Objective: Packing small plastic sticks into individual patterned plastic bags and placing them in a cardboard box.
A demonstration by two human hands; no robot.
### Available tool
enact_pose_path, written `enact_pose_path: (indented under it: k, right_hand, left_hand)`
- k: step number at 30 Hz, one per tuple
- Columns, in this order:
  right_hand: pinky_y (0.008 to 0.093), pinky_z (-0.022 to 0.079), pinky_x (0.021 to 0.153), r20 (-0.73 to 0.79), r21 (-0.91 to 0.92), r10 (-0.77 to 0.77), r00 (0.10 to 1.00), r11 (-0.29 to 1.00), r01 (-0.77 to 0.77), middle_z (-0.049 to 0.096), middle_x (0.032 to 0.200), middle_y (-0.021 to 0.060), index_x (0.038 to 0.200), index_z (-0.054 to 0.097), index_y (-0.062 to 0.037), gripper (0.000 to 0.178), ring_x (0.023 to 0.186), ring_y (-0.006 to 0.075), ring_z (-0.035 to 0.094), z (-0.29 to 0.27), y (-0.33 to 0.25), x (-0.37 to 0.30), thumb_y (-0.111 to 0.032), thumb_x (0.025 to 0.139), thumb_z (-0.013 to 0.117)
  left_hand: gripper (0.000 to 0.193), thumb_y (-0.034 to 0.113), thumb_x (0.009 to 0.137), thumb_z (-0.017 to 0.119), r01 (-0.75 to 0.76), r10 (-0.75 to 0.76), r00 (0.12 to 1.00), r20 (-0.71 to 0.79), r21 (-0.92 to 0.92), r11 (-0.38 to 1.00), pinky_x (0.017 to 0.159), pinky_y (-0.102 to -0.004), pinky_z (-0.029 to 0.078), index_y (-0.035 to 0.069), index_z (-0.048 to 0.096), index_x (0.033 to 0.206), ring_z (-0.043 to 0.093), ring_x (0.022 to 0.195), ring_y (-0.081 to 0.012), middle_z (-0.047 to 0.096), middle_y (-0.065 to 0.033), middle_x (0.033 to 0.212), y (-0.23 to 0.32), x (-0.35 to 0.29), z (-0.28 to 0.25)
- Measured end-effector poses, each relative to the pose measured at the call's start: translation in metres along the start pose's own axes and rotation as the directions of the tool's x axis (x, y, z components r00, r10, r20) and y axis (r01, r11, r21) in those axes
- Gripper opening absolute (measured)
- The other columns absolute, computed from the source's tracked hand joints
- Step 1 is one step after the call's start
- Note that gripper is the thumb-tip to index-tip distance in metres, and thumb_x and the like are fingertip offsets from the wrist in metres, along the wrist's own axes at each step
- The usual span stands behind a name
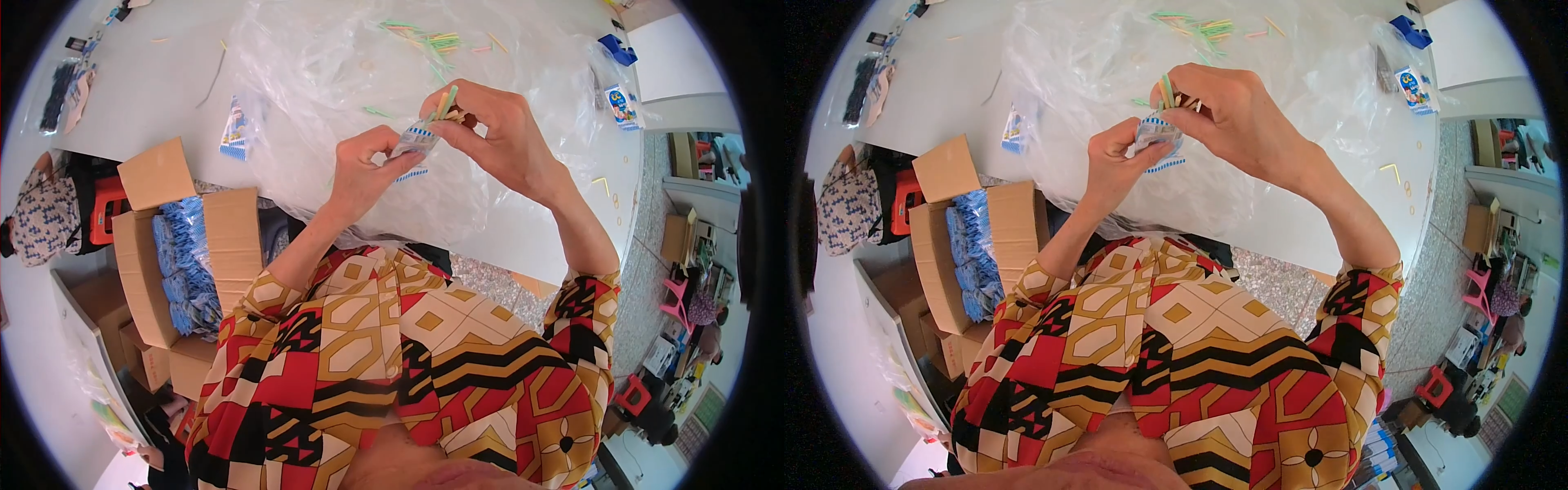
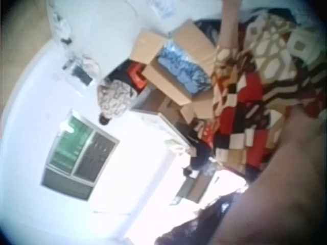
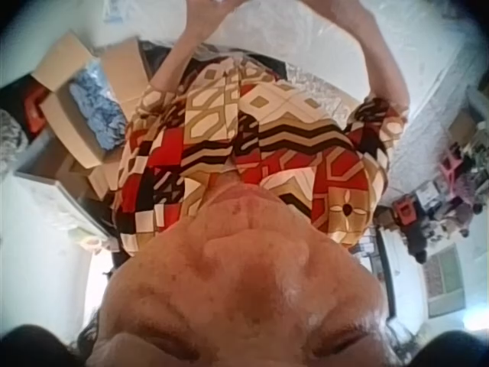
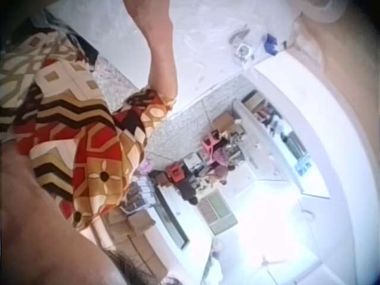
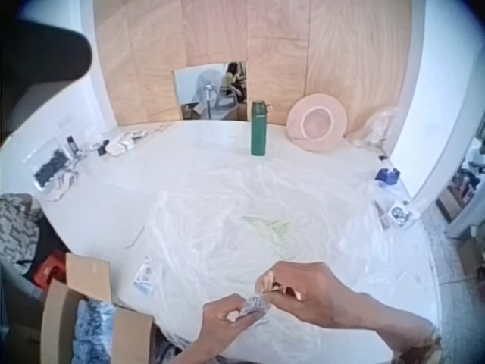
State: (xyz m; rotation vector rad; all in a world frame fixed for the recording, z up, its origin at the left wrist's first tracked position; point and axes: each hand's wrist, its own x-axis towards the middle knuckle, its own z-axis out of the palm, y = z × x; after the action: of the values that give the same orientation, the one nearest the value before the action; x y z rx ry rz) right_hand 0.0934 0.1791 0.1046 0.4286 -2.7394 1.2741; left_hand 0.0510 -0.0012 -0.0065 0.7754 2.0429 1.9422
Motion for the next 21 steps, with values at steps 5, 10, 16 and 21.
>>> enact_pose_path:
  k: [5,10,16,21]
  right_hand:
    - [0.0217,0.044,0.061,-0.014,0.082,0.066,0.998,0.995,-0.065,0.063,0.084,0.0014,0.097,0.064,-0.0023,0.012,0.067,0.0067,0.052,-0.003,0.002,0.001,-0.005,0.087,0.059]
    - [0.0212,0.044,0.062,-0.009,0.106,0.113,0.994,0.988,-0.111,0.063,0.085,0.0004,0.102,0.064,-0.0033,0.015,0.07,0.0064,0.052,-0.004,0.013,0.003,-0.008,0.09,0.057]
    - [0.0209,0.044,0.062,-0.033,0.105,0.098,0.995,0.99,-0.094,0.064,0.088,0.0025,0.104,0.065,-0.0041,0.017,0.071,0.0084,0.054,-0.001,0.012,0.0,-0.006,0.088,0.058]
    - [0.0204,0.044,0.058,0.104,0.028,-0.052,0.993,0.998,0.049,0.064,0.09,0.0028,0.108,0.065,-0.0079,0.023,0.07,0.0082,0.055,-0.002,0.013,0.003,-0.004,0.086,0.059]
  left_hand:
    - [0.014,0.004,0.072,0.074,-0.027,0.026,0.999,-0.029,-0.001,1.0,0.051,-0.0239,0.037,-0.001,0.061,0.07,0.047,0.057,-0.0074,0.055,-0.0021,0.062,0.0,0.002,0.002]
    - [0.013,0.004,0.072,0.074,-0.03,0.03,0.999,-0.029,0.001,1.0,0.051,-0.0239,0.037,-0.001,0.062,0.072,0.047,0.056,-0.0075,0.055,-0.0022,0.062,-0.002,0.005,0.002]
    - [0.012,0.004,0.072,0.074,-0.02,0.022,1.0,-0.014,0.102,0.995,0.052,-0.0241,0.038,-0.002,0.063,0.073,0.048,0.057,-0.0081,0.057,-0.0031,0.063,0.006,0.007,0.003]
    - [0.011,0.004,0.072,0.073,-0.013,0.012,1.0,0.013,0.085,0.996,0.053,-0.0246,0.04,-0.002,0.064,0.074,0.049,0.057,-0.0087,0.058,-0.0041,0.065,-0.001,0.002,0.002]
